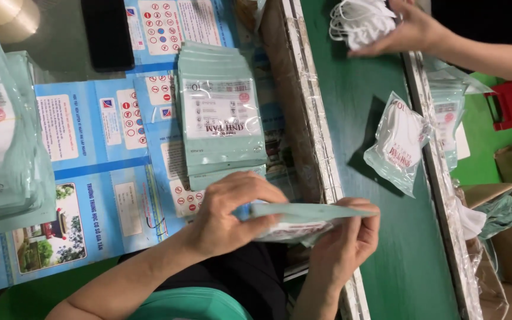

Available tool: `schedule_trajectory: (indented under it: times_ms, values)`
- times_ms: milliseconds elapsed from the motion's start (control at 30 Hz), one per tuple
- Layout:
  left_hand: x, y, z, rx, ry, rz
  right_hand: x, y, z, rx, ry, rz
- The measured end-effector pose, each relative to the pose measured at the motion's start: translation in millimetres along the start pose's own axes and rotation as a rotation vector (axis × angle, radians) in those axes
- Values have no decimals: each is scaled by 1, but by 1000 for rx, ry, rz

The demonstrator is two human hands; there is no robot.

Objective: Packaging face masks into plastic bags on a manufacturing conveyor belt.

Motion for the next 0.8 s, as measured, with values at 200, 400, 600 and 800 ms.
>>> schedule_trajectory:
  times_ms: [200,400,600,800]
  values:
    - [-15,0,8,38,-72,8,-5,-12,-8,132,-102,-18]
    - [-13,-28,3,142,20,-115,-12,0,-21,395,-196,130]
    - [2,-40,-4,108,-44,-141,84,95,-25,16,533,-934]
    - [102,50,-33,-200,219,275,98,112,-7,19,511,-1489]
Point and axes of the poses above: each hand's wrist, its own z-axis towards the middle knuckle, its own y-axis out of the back of the hand, x = y × z, the point moved 6 cm from there along z, towards the middle knuckle, and after that the axes turned 4 degrees about -y, right-handed, at the moved point
